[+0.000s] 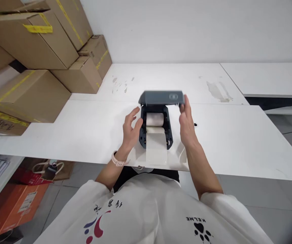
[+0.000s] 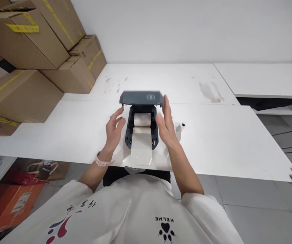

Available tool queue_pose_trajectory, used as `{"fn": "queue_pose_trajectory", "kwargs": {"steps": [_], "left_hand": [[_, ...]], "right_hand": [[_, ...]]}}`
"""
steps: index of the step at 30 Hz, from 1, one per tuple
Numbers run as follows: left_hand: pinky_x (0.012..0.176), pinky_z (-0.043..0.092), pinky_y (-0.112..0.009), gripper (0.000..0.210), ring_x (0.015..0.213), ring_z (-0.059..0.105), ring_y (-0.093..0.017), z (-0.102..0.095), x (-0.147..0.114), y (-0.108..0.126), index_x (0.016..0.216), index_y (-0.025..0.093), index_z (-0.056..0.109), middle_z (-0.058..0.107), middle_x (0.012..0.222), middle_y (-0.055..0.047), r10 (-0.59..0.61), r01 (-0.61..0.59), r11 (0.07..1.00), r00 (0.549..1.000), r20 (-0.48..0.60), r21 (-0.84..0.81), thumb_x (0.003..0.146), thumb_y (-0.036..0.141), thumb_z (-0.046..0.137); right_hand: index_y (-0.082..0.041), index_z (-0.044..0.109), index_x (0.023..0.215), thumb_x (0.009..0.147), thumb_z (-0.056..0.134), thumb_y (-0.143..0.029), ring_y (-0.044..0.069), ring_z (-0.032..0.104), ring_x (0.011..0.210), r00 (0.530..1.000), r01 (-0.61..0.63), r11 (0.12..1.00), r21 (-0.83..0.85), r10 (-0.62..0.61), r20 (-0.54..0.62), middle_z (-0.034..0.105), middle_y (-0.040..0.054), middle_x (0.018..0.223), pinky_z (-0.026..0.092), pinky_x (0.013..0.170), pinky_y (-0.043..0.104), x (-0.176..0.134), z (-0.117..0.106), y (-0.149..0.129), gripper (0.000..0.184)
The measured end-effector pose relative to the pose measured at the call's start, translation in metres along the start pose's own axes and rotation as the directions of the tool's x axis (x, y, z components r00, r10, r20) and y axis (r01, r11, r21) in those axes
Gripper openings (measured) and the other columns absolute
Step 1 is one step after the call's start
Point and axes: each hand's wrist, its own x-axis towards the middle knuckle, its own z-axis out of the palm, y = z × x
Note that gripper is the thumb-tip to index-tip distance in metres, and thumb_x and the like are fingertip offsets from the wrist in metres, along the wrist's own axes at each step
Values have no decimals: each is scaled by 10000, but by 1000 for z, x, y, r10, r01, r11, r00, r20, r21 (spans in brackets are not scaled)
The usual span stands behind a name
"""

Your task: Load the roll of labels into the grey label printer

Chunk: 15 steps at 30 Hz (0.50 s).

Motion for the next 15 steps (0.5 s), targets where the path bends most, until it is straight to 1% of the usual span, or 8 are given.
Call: {"fn": "queue_pose_trajectory", "kwargs": {"steps": [1, 2, 4, 5, 8, 11, 13, 15], "left_hand": [[1020, 481, -384, 528, 1245, 597, -252, 1, 12, -1, 1444, 249, 499, 626, 1386, -109, -39, 39, 995, 999, -6, 94, 955, 448, 489], [947, 499, -382, 545, 1088, 656, -247, 2, 22, -2, 1449, 230, 488, 704, 1199, -104, -97, 88, 975, 995, 37, 203, 936, 411, 511], [843, 497, -378, 602, 861, 669, -247, 5, 34, -6, 1474, 204, 452, 719, 881, -58, -212, 144, 903, 969, 129, 404, 896, 353, 530], [817, 489, -379, 636, 812, 660, -256, 6, 37, -9, 1490, 197, 431, 697, 792, -40, -254, 147, 864, 953, 165, 481, 878, 336, 534], [804, 469, -392, 706, 842, 657, -303, 9, 36, -17, 1516, 178, 391, 692, 775, -55, -299, 136, 787, 937, 180, 602, 838, 314, 535], [793, 465, -387, 678, 857, 663, -310, 9, 34, -24, 1485, 180, 438, 715, 828, -73, -348, 161, 781, 915, 206, 604, 827, 321, 523], [759, 467, -367, 613, 830, 667, -292, 9, 34, -26, 1431, 193, 499, 721, 839, -69, -383, 185, 802, 889, 251, 568, 831, 319, 506], [747, 471, -363, 572, 843, 673, -291, 10, 36, -25, 1395, 194, 532, 727, 861, -75, -399, 197, 805, 878, 266, 560, 834, 298, 486]], "right_hand": [[-437, 93, 1619, 896, 340, -821, 299, 96, 1597, 1000, 27, 999, -45, -27, 1, 147, -95, 1709, 122, 1294, 547, 18, 1, -3, 856], [-430, 57, 1622, 894, 333, -827, 303, 82, 1598, 999, 53, 995, -82, -54, -5, 139, -89, 1710, 107, 1290, 562, 37, 2, -3, 873], [-419, 40, 1623, 886, 336, -836, 310, 62, 1599, 995, 95, 986, -138, -99, -17, 142, -73, 1709, 95, 1284, 579, 71, 4, 2, 897], [-412, 49, 1623, 886, 346, -833, 314, 63, 1599, 994, 106, 981, -160, -110, -15, 148, -64, 1708, 100, 1281, 583, 85, 5, 5, 899], [-388, 100, 1620, 885, 429, -796, 344, 89, 1590, 990, 135, 962, -236, -138, 2, 175, -29, 1701, 125, 1264, 613, 106, 3, 9, 903], [-360, 205, 1603, 880, 542, -712, 381, 101, 1575, 973, 202, 918, -343, -228, -38, 220, 4, 1687, 123, 1249, 642, 96, 2, -2, 871], [-344, 365, 1541, 903, 564, -634, 388, 218, 1534, 960, 252, 885, -392, -279, -14, 368, 37, 1617, 176, 1242, 626, 82, 4, -8, 728], [-320, 533, 1418, 922, 570, -552, 385, 416, 1414, 958, 287, 860, -421, -255, 132, 552, 77, 1451, 310, 1188, 603, 70, 8, -8, 550]]}}
